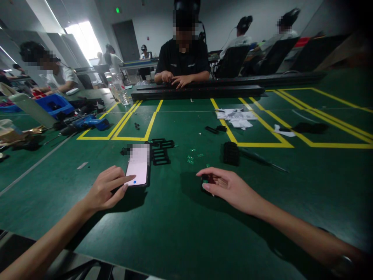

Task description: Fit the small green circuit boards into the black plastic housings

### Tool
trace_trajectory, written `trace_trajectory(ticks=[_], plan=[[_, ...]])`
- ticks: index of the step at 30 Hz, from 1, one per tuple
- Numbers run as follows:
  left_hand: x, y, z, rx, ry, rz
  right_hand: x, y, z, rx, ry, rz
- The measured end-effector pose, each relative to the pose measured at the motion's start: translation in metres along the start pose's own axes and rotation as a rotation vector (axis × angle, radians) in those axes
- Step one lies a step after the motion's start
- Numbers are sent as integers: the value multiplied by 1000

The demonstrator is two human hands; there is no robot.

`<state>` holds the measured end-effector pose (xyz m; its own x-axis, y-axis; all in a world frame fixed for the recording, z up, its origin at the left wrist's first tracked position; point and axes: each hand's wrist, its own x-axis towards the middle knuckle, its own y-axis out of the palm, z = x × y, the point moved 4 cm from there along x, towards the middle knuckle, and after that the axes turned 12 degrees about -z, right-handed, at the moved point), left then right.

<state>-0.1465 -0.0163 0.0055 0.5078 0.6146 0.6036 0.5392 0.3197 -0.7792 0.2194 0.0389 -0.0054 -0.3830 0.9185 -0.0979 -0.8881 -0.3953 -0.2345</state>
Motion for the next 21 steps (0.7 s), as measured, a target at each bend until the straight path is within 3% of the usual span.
trace_trajectory(ticks=[11,17,21], plan=[[15,0,31,187,-184,-58,-2,-2,0,-3,-12,3],[24,4,42,114,-206,-68,-2,-1,1,-3,-18,3],[25,7,40,72,-221,-10,-2,-1,-3,-9,-26,1]])
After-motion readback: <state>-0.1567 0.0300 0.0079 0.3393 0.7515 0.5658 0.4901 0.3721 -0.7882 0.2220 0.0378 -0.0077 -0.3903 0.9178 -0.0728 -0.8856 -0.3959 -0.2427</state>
